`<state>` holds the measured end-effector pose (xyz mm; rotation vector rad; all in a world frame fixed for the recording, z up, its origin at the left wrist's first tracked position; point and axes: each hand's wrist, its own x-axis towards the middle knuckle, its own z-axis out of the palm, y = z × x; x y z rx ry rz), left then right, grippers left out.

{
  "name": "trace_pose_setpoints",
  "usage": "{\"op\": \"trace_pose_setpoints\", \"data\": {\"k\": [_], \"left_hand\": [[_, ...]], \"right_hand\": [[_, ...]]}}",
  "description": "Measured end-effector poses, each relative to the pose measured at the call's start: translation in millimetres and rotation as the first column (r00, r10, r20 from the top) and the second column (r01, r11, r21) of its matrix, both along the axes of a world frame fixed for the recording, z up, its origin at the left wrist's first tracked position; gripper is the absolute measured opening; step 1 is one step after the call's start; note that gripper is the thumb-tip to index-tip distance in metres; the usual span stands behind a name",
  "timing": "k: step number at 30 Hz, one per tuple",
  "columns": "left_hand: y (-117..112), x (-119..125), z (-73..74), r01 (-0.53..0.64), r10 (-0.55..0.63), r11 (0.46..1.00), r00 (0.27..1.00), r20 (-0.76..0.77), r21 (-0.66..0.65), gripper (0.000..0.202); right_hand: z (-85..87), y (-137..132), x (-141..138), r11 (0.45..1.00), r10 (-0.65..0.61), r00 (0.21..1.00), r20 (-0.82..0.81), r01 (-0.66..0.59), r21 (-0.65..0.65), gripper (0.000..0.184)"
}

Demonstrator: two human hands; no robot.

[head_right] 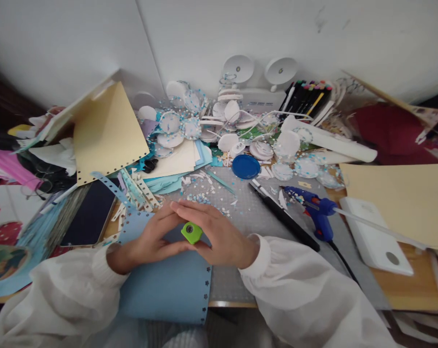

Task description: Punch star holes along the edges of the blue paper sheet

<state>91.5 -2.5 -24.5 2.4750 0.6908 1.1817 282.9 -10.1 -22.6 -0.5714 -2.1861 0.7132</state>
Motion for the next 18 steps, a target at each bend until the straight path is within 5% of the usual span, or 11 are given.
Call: {"op": "trace_pose_setpoints", "data": {"k": [2, 4, 8, 13, 18], "left_hand": [[-0.3, -0.2, 2.4, 0.024, -0.024, 1.000, 1.000, 0.001, 0.003, 0.041], [-0.4, -0.9, 5.8, 0.040, -0.039, 0.999, 0.999, -0.021, 0.011, 0.040], [-0.6, -2.2, 9.8, 0.026, -0.024, 0.999, 0.999, -0.041, 0.047, 0.038], [-0.9, -2.6, 7.9, 0.026, -0.023, 0.998, 0.999, -0.044, 0.066, 0.035], [-0.4, -2.3, 7.0, 0.007, -0.002, 0.994, 0.999, -0.044, 0.105, 0.035]], "right_hand": [[2.9, 2.9, 7.6, 0.999, -0.035, 0.999, -0.034, 0.035, 0.003, 0.064], [2.7, 9.0, 16.7, 0.980, -0.197, 0.979, -0.049, 0.197, 0.007, 0.050], [-11.5, 29.8, 30.2, 0.772, -0.630, 0.776, 0.019, 0.624, 0.121, 0.023], [-35.6, 49.9, 36.8, 0.731, -0.682, 0.693, 0.233, 0.641, 0.233, 0.020], [-32.4, 53.0, 39.2, 0.719, -0.695, 0.704, 0.144, 0.686, 0.114, 0.016]]}}
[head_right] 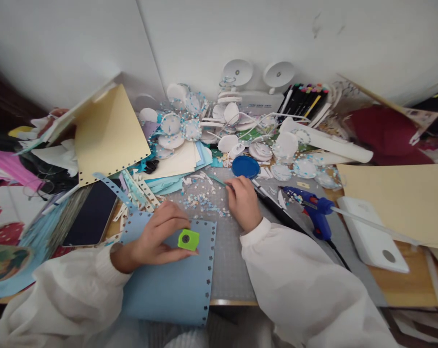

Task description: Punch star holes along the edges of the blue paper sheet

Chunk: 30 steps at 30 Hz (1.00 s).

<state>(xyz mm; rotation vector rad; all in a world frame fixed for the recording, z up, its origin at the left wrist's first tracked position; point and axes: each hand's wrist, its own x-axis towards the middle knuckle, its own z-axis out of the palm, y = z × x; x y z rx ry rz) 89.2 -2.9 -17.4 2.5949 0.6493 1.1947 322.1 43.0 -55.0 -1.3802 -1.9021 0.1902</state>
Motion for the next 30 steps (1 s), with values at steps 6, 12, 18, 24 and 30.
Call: {"op": "trace_pose_setpoints", "data": {"k": [6, 12, 18, 24, 30], "left_hand": [[0.9, -2.1, 0.3, -0.027, 0.026, 1.000, 0.999, 0.019, 0.007, 0.037], [-0.8, -4.5, 0.8, -0.005, 0.006, 0.999, 1.000, 0.015, -0.046, 0.039], [0.0, -3.0, -1.0, 0.006, -0.006, 1.000, 1.000, 0.016, -0.018, 0.044], [2.0, -2.4, -2.3, 0.030, -0.030, 1.000, 0.999, -0.024, 0.006, 0.041], [2.7, -3.9, -5.4, -0.030, 0.029, 0.999, 0.999, 0.026, 0.013, 0.035]], "right_hand": [[10.0, -2.7, -2.9, 0.978, -0.077, 0.795, -0.601, -0.058, -0.202, 0.014], [22.8, -13.9, -12.9, 0.780, -0.089, 0.426, -0.900, -0.532, -0.330, 0.021], [38.3, -33.5, -24.9, 0.610, -0.125, 0.246, -0.961, -0.745, -0.271, 0.016], [40.6, -33.1, -19.8, 0.794, 0.014, 0.485, -0.874, -0.537, -0.286, 0.004], [18.4, -13.9, -12.5, 0.990, 0.092, 0.978, -0.185, -0.110, -0.086, 0.012]]}}
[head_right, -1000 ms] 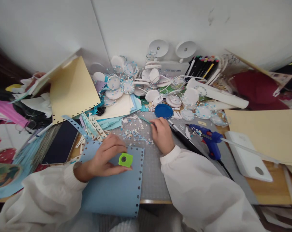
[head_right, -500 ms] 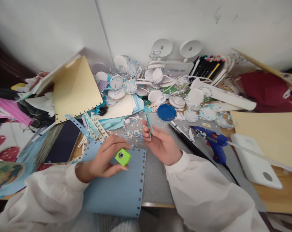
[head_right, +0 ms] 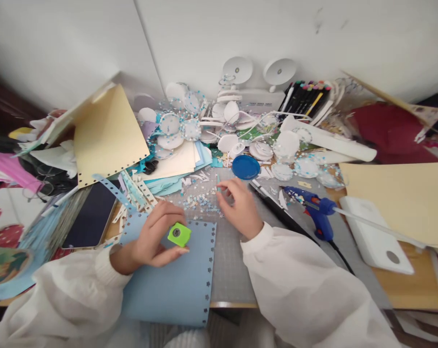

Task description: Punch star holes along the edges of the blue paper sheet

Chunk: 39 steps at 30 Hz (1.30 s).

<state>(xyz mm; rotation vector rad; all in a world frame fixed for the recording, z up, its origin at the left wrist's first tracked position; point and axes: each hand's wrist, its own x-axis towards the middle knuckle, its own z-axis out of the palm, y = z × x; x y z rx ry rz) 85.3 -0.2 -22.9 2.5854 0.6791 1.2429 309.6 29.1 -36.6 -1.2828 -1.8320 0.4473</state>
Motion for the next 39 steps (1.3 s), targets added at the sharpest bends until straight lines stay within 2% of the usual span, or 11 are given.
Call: {"op": "trace_pose_setpoints", "data": {"k": [3, 6, 12, 15, 18, 21, 24, 29, 32, 36, 39], "left_hand": [[0.5, 0.3, -1.7, -0.016, 0.016, 1.000, 1.000, 0.001, 0.000, 0.033], [0.3, 0.6, -2.5, -0.017, 0.017, 1.000, 1.000, 0.010, -0.002, 0.033], [-3.4, -0.8, -0.2, -0.034, 0.035, 0.998, 0.999, 0.029, -0.047, 0.034], [-4.4, -0.8, -0.4, -0.050, 0.053, 0.998, 0.997, 0.060, -0.045, 0.031], [-3.1, 0.7, -2.1, -0.091, 0.091, 0.996, 0.991, 0.098, -0.007, 0.025], [-1.3, 2.7, -2.7, -0.141, 0.141, 0.990, 0.986, 0.093, -0.012, 0.021], [-0.4, 4.1, -2.1, -0.159, 0.163, 0.985, 0.984, 0.077, -0.066, 0.020], [0.5, 5.1, -3.4, -0.107, 0.115, 0.986, 0.992, 0.056, -0.129, 0.016], [0.9, 5.6, -5.5, -0.091, 0.098, 0.986, 0.994, 0.047, -0.141, 0.016], [1.4, 6.0, -7.1, -0.098, 0.107, 0.984, 0.993, 0.055, -0.149, 0.016], [1.9, 5.9, -7.6, -0.123, 0.134, 0.981, 0.989, 0.066, -0.153, 0.014]], "right_hand": [[-10.5, 6.7, -3.1, 0.999, -0.033, 0.981, 0.190, 0.026, 0.039, 0.015], [-17.4, 11.8, -5.5, 0.996, -0.084, 0.969, 0.233, 0.077, 0.036, 0.014], [-19.0, 20.3, 2.4, 0.994, -0.105, 0.985, 0.136, 0.103, 0.026, 0.020], [-9.4, 21.1, 5.8, 0.997, -0.080, 0.996, -0.038, 0.080, -0.010, 0.020], [2.4, 16.0, 2.1, 0.996, -0.048, 0.948, -0.315, 0.021, -0.087, 0.018], [9.5, 4.3, -4.9, 0.983, -0.021, 0.883, -0.469, -0.067, -0.170, 0.016], [12.5, -9.1, -7.9, 0.941, 0.061, 0.831, -0.552, -0.232, -0.245, 0.017], [17.7, -20.0, -6.2, 0.820, 0.184, 0.709, -0.681, -0.493, -0.291, 0.014], [22.6, -21.1, -6.4, 0.791, 0.205, 0.660, -0.723, -0.547, -0.275, 0.012], [26.8, -23.9, -6.2, 0.735, 0.212, 0.593, -0.777, -0.621, -0.272, 0.024], [22.5, -29.0, -5.8, 0.783, 0.230, 0.597, -0.769, -0.583, -0.218, 0.021]]}}
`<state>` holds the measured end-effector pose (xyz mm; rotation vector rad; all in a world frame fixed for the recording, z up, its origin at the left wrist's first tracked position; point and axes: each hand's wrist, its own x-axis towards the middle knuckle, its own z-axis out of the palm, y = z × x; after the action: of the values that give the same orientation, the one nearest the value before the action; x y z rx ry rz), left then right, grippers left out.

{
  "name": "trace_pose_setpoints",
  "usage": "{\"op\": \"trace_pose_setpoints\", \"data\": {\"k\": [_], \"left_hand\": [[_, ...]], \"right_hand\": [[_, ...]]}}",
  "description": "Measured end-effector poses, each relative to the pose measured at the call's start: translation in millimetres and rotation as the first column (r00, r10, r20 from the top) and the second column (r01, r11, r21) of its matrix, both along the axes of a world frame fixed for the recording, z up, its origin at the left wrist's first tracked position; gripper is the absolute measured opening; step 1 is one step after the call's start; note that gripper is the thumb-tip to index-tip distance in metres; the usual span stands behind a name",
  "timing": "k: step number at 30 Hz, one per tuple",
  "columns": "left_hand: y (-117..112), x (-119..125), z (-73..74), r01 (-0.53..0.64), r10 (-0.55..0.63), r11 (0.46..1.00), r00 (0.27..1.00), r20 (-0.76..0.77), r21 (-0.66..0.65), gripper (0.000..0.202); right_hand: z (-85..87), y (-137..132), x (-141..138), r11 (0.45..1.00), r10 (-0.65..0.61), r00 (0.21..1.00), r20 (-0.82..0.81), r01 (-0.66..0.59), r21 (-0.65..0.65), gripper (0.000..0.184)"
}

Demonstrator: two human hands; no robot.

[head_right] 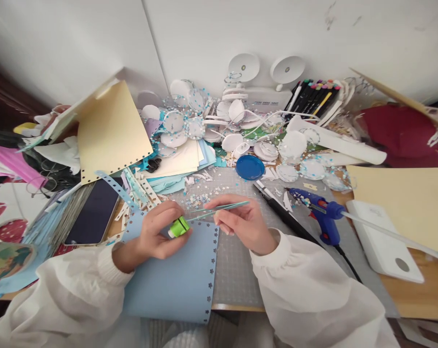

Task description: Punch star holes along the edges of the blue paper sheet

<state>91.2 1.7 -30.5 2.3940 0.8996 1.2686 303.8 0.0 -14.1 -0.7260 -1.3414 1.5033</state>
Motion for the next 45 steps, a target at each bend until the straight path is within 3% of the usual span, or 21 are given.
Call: {"op": "trace_pose_setpoints", "data": {"k": [4, 8, 17, 20, 23, 26, 30, 35, 40, 45], "left_hand": [[0.5, -0.2, -0.5, -0.037, 0.037, 0.999, 0.999, 0.009, 0.013, 0.016], [0.5, -0.3, -2.1, -0.057, 0.058, 0.998, 0.998, -0.025, 0.038, 0.018], [2.6, 0.3, -5.3, -0.060, 0.083, 0.984, 0.988, -0.133, 0.168, 0.021], [3.1, 0.5, -4.8, -0.079, 0.109, 0.976, 0.984, -0.138, 0.204, 0.021], [3.1, 0.7, -4.5, -0.101, 0.122, 0.973, 0.988, -0.093, 0.207, 0.020], [2.5, 0.8, -5.0, -0.101, 0.120, 0.968, 0.990, -0.071, 0.230, 0.020], [1.6, 0.2, -6.4, -0.071, 0.090, 0.962, 0.994, -0.059, 0.264, 0.023], [0.6, -0.9, -6.8, -0.012, 0.017, 0.976, 1.000, -0.025, 0.217, 0.022], [-1.5, -1.4, -3.8, 0.078, -0.080, 0.978, 0.997, 0.005, 0.195, 0.022], [-3.4, -1.5, 0.7, 0.139, -0.135, 0.990, 0.977, 0.165, -0.015, 0.025]], "right_hand": [[-7.2, -7.3, -2.3, 0.977, -0.137, 0.987, 0.079, 0.122, 0.175, 0.016], [-3.4, -10.6, -6.2, 0.928, -0.237, 0.963, 0.128, 0.186, 0.323, 0.017], [-2.7, -17.3, -10.7, 0.830, -0.367, 0.888, 0.275, 0.180, 0.528, 0.016], [-1.3, -18.1, -12.6, 0.705, -0.425, 0.871, 0.246, 0.149, 0.693, 0.022], [2.8, -17.5, -13.3, 0.514, -0.452, 0.863, 0.224, 0.046, 0.857, 0.034], [5.2, -17.3, -13.0, 0.415, -0.475, 0.846, 0.242, -0.027, 0.909, 0.041], [4.0, -18.1, -12.1, 0.387, -0.467, 0.840, 0.276, -0.087, 0.918, 0.040], [-1.6, -18.8, -10.3, 0.337, -0.417, 0.864, 0.283, -0.142, 0.931, 0.041], [-10.5, -19.1, -8.2, 0.286, -0.442, 0.843, 0.307, -0.192, 0.939, 0.038], [-8.4, -19.5, -6.5, 0.266, -0.497, 0.816, 0.297, -0.183, 0.947, 0.033]]}}
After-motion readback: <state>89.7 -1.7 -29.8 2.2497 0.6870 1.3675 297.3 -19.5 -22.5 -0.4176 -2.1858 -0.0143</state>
